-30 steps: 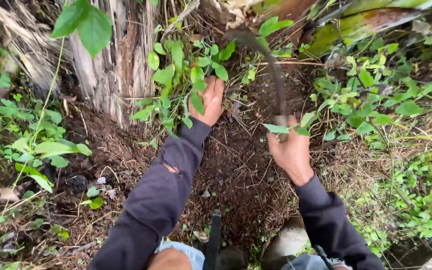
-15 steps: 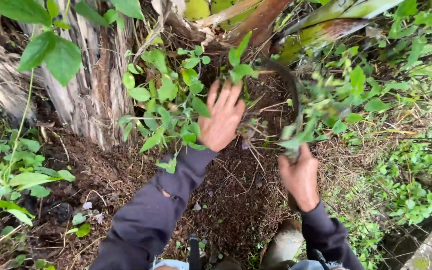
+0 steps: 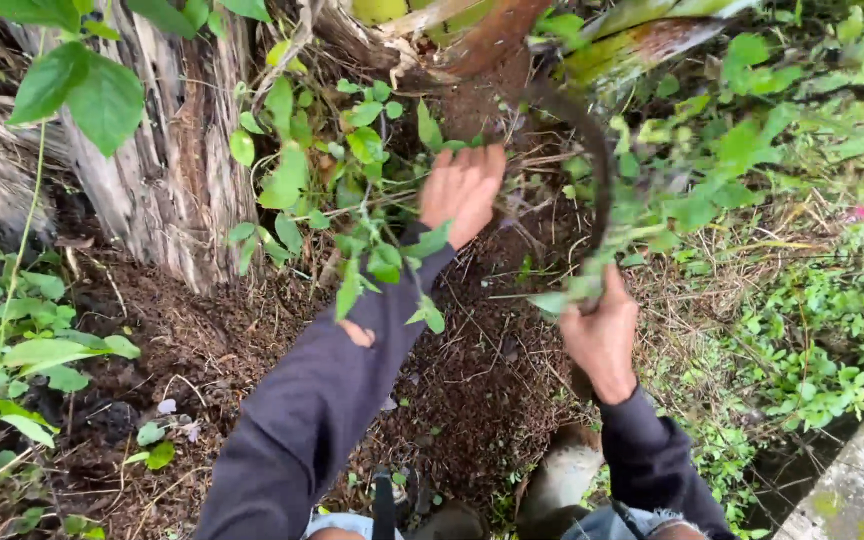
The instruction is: The person uses a curved sickle to cut and pull weeds and small branches from the ground near a tree trunk. They repeatedly strike the vegetation, pull up roots and debris by hand, and clear a patch of soil.
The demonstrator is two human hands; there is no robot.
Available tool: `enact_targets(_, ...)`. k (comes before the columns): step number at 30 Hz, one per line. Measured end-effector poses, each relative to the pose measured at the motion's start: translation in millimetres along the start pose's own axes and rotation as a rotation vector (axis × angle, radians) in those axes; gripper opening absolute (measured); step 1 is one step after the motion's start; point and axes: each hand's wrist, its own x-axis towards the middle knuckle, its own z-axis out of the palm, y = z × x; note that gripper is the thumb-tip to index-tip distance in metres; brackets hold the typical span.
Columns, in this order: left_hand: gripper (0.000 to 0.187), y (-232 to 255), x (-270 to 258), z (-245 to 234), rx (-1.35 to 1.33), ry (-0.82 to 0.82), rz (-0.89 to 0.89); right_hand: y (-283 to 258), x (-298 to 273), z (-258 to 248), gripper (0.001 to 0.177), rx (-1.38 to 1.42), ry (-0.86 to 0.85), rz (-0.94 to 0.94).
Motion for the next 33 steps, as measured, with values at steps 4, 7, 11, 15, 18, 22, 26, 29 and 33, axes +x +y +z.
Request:
enact_targets(4,0.049,-29,-21,4,-0.046,-0.145,0.090,22,-33,3,0.015,-0.048,-0.122,0.181)
enact_targets(7,0.058,-35,-30,14,-0.082,-0.160,0.115,36,-39,2,0.018,-0.052,-0.063,0.123)
enact_targets(11,0.060,-33,-33,-12,-0.148,-0.118,0.105,-9,-26,-10,0.022,-0.220,-0.129,0.078)
enact_targets(15,0.055,-46,-44,-14,-0.151,-0.212,0.182,20,-49,-13,0.022,-0.190,-0.170,0.224)
enact_targets(18,0.056,-47,-40,-27,-0.157,-0.156,0.246,36,-45,-7,0.021,-0.089,0.004,0.043)
enact_targets(22,0.057,-62,-49,-27,-0.115,-0.178,0.329,12,-59,-8,0.019,-0.197,-0.140,0.139)
enact_targets(26,0.065,-89,-67,17,-0.040,0.065,0.431,2,-68,-18,0.007,-0.153,-0.103,0.101)
enact_targets(29,0.063,-69,-57,-3,-0.032,-0.164,0.335,10,-52,-9,0.014,-0.142,0.042,0.004)
enact_targets(33,0.050,-86,-46,-48,-0.361,-0.116,0.370,14,-71,-15,0.016,-0.241,-0.301,0.264)
